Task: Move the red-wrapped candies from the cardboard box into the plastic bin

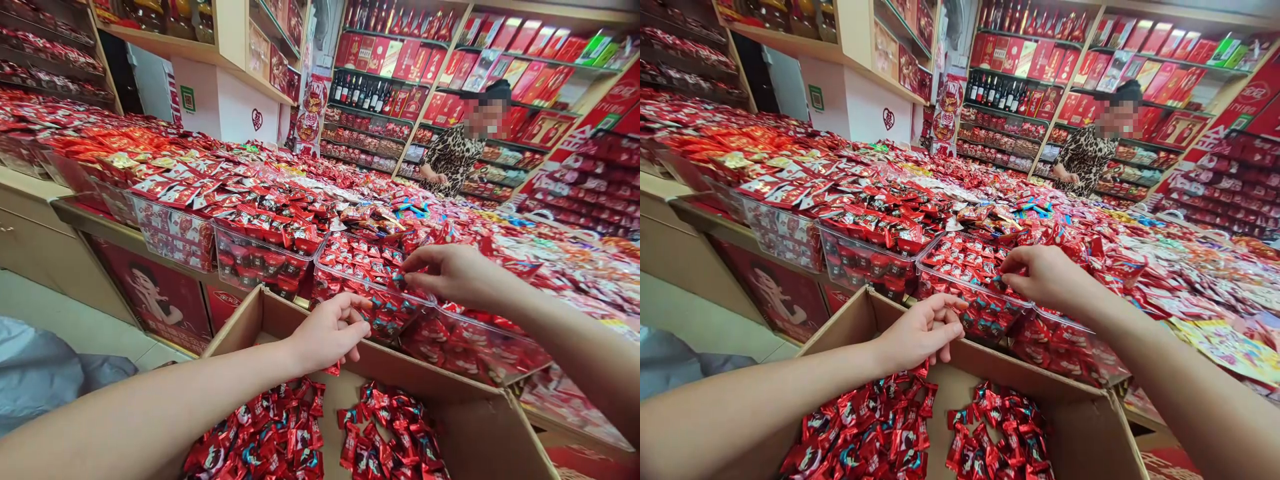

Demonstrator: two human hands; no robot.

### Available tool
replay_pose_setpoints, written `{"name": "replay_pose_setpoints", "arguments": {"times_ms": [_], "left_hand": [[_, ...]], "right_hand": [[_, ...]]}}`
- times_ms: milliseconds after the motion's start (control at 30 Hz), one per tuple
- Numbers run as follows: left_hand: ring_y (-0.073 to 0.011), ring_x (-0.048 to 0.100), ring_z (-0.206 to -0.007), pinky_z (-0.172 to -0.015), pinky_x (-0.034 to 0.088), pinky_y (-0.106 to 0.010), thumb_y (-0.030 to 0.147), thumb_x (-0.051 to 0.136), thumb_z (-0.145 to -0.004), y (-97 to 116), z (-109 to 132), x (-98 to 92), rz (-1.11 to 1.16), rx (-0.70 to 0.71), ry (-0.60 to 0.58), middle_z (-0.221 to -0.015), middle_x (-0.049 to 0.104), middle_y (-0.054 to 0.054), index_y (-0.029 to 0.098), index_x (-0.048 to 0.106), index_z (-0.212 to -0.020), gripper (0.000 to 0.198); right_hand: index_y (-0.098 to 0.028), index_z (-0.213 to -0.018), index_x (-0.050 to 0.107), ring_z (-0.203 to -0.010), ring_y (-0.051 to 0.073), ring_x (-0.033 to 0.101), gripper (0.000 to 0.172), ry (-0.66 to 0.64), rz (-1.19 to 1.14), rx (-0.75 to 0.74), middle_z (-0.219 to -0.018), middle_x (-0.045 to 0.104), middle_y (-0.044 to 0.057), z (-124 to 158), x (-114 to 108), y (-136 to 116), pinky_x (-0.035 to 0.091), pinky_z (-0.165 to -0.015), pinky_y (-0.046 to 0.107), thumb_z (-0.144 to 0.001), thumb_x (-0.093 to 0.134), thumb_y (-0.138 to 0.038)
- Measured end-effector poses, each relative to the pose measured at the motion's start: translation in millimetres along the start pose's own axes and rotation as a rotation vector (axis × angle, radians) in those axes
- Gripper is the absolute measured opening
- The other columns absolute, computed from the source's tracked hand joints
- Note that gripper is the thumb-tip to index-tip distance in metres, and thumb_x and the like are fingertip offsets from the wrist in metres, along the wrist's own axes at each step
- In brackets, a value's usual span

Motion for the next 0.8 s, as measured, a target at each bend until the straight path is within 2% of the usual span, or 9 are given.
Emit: {"name": "replay_pose_setpoints", "arguments": {"times_ms": [133, 300, 600, 800], "left_hand": [[-0.004, 0.049, -0.043, -0.032, 0.035, -0.012, 0.027, 0.048, -0.073, 2, 0, -0.5, -0.013, 0.009, -0.005, -0.073, 0.049, 0.001, 0.019, 0.042, -0.101, 0.03], [-0.0041, 0.049, -0.043, -0.032, 0.035, -0.012, 0.027, 0.048, -0.073, 2, 0, -2.4, -0.032, 0.0, -0.002, -0.073, 0.049, 0.001, 0.02, 0.042, -0.101, 0.03], [-0.0046, 0.049, -0.044, -0.033, 0.035, -0.012, 0.025, 0.046, -0.073, 0, -1, -2.8, -0.077, -0.01, -0.015, -0.071, 0.049, 0.002, 0.02, 0.043, -0.098, 0.026], [-0.005, 0.049, -0.044, -0.033, 0.035, -0.013, 0.025, 0.046, -0.073, -2, -1, -3.1, -0.091, -0.021, -0.012, -0.072, 0.049, 0.002, 0.019, 0.043, -0.097, 0.025]], "right_hand": [[-0.02, -0.067, 0.061, -0.059, 0.014, 0.056, 0.016, -0.135, 0.045, -0.04, -0.064, 0.064, 0.001, -5, 14, -1, 0.04, -0.053, 0.024, -0.069, 0.049, -0.031], [-0.021, -0.069, 0.065, -0.062, 0.016, 0.057, 0.018, -0.133, 0.08, 0.02, -0.067, 0.065, 0.002, -9, 20, 5, 0.04, -0.057, 0.025, -0.067, 0.05, -0.031], [-0.018, -0.063, 0.062, -0.054, 0.014, 0.055, 0.018, -0.16, 0.055, 0.038, -0.057, 0.062, 0.001, -15, 28, 6, 0.037, -0.048, 0.023, -0.065, 0.047, -0.029], [-0.018, -0.064, 0.064, -0.055, 0.015, 0.055, 0.018, -0.261, 0.077, 0.086, -0.058, 0.063, 0.002, -18, 29, 10, 0.037, -0.048, 0.023, -0.062, 0.047, -0.025]]}}
Point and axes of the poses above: each hand's wrist, its own z-axis away from the middle knuckle, its own x-axis out of the palm, y = z × x, the point moved 3 cm from there along -z, towards the middle knuckle
